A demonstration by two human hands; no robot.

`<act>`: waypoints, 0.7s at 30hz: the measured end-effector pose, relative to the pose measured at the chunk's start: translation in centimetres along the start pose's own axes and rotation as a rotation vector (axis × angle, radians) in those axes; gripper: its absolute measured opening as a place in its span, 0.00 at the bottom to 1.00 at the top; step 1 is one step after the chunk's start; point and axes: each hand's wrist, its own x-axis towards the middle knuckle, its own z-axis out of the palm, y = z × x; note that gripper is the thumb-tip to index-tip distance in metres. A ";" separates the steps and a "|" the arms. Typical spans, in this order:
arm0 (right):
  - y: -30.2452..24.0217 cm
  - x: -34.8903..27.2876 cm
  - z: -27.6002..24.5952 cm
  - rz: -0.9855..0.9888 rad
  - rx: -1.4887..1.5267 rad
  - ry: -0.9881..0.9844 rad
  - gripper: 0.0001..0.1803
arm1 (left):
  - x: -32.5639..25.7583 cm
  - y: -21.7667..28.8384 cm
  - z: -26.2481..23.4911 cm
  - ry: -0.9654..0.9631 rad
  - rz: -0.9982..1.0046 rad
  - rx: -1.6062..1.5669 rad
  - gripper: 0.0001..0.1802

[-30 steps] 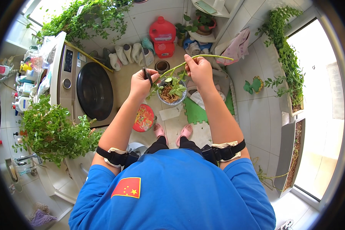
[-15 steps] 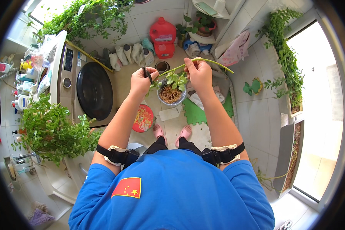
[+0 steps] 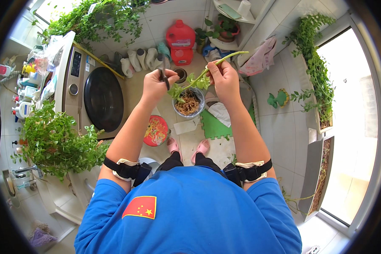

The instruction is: The person uses scissors to prune a vine-like plant by cutting sections off a long stem and then pulls at the base of the plant in a window box planter by hand.

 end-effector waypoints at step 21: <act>0.4 0.5 0.3 0.067 -0.008 -0.082 0.10 | -0.6 2.0 1.7 -0.316 0.145 0.129 0.08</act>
